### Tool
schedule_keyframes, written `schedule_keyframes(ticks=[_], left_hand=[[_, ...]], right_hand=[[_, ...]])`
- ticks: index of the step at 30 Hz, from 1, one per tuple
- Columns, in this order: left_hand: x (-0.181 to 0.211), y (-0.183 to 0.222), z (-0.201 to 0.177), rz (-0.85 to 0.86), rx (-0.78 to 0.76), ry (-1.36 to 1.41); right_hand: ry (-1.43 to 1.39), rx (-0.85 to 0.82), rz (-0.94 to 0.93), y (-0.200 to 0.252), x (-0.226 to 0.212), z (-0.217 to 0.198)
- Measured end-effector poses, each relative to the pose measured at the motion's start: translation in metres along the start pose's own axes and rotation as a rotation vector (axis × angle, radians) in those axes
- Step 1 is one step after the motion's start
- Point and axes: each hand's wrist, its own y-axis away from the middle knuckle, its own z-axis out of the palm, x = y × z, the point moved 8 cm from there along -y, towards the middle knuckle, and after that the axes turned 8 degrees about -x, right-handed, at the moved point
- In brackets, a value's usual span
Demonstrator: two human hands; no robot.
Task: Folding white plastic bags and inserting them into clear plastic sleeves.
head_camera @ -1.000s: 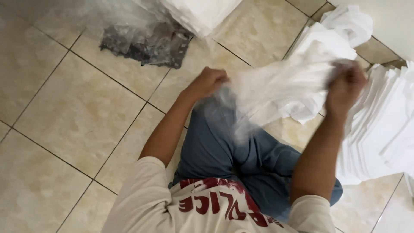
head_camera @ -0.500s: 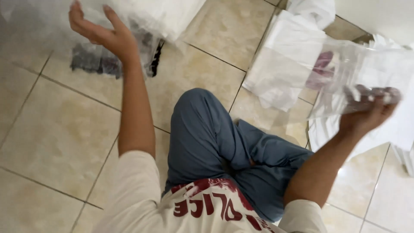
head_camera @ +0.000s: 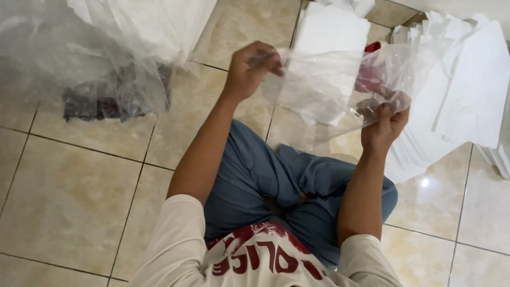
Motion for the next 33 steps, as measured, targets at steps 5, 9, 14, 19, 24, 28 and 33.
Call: schedule_keyframes(ticks=[5,9,14,19,24,28,33], left_hand=[[0.030,-0.020,-0.016,-0.038,0.164,-0.106],[0.035,-0.020,-0.043,-0.024,0.294,-0.140],[0.020,0.000,-0.102,0.025,0.087,-0.554],[0.056,0.122,-0.317,-0.252,0.529,-1.557],[0.136,0.148,-0.294,0.030,0.506,-1.632],[0.130,0.126,-0.252,0.277,0.655,-1.555],[0.100,0.097,-0.188,0.465,0.661,-1.397]], right_hand=[[0.128,-0.379,0.136,-0.004,0.014,0.033],[0.472,-0.586,0.398,0.006,0.029,0.071],[0.069,-0.407,0.339,0.005,0.047,0.046],[-0.077,-0.370,0.281,0.014,0.047,0.026],[0.020,-0.185,0.353,-0.003,0.061,0.037],[-0.007,-0.258,0.232,-0.015,0.064,0.072],[-0.244,-0.294,0.161,-0.016,0.051,0.092]])
